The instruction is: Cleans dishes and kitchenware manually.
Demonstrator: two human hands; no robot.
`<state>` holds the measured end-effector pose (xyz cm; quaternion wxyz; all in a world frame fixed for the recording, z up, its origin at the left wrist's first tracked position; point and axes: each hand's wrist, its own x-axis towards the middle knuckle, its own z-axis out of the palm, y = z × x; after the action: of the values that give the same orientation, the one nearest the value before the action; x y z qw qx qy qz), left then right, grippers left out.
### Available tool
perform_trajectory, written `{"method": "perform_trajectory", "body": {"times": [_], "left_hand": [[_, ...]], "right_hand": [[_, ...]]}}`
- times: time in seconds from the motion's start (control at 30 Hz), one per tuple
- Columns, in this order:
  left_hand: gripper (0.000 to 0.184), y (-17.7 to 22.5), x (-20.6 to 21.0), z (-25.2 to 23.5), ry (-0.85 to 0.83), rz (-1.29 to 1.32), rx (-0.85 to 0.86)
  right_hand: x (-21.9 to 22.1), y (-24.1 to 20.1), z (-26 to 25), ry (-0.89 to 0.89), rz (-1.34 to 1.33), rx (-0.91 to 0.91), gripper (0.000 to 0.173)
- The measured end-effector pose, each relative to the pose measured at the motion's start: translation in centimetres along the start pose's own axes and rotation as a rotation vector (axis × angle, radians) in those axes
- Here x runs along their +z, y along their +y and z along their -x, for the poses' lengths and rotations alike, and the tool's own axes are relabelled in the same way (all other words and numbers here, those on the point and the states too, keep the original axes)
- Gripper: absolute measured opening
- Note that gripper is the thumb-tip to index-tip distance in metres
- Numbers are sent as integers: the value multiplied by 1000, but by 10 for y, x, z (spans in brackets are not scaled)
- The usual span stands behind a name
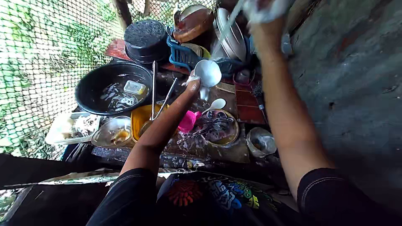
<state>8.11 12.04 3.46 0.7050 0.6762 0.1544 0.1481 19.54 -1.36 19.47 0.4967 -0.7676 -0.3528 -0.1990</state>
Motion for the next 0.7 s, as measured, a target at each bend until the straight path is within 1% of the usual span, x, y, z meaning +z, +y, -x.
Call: {"method": "perform_trajectory", "body": {"times": [0.03,0.07,0.13,0.23,0.27,0.3,0.33,0.37,0.4,0.43,0.47,0.5,0.53,0.57,0.6,0.63,0.67,0.7], "left_hand": [[45,-14,-1,-9,3,8,-43],[44,-22,-2,-14,9,58,-97],[43,-26,-5,-8,-25,215,-202],[36,-35,-14,-3,-69,308,-264],[36,-38,-17,-4,-69,313,-279],[36,-39,-19,-2,-55,303,-289],[35,-40,-21,-1,-41,284,-294],[35,-43,-22,-2,-28,282,-296],[37,-49,-25,-6,-26,306,-299],[38,-58,-28,-13,-20,345,-304],[38,-64,-30,-19,-8,368,-311],[37,-66,-31,-21,18,370,-321],[36,-66,-30,-22,45,347,-337],[35,-65,-28,-22,58,312,-346],[35,-65,-26,-22,51,247,-337],[35,-66,-23,-23,21,136,-305],[34,-73,-19,-29,10,-29,-247],[37,-81,-15,-39,20,-178,-221]], "right_hand": [[20,9,14,-73,-40,126,53],[39,17,27,-162,-102,276,52],[77,34,45,-286,-288,505,39],[119,53,54,-324,-571,750,14],[128,57,54,-336,-629,815,12],[135,61,53,-346,-643,845,16],[141,64,53,-352,-574,820,20],[143,67,54,-346,-415,727,17],[140,70,56,-334,-178,572,21],[134,73,58,-340,50,422,32],[128,77,61,-349,202,318,46],[122,84,66,-384,283,291,59],[118,90,71,-447,301,333,62],[114,91,77,-547,244,460,58],[110,86,82,-643,124,643,51],[106,76,86,-699,-17,836,46],[105,69,90,-700,-162,996,42],[104,65,92,-657,-284,1109,41]]}}
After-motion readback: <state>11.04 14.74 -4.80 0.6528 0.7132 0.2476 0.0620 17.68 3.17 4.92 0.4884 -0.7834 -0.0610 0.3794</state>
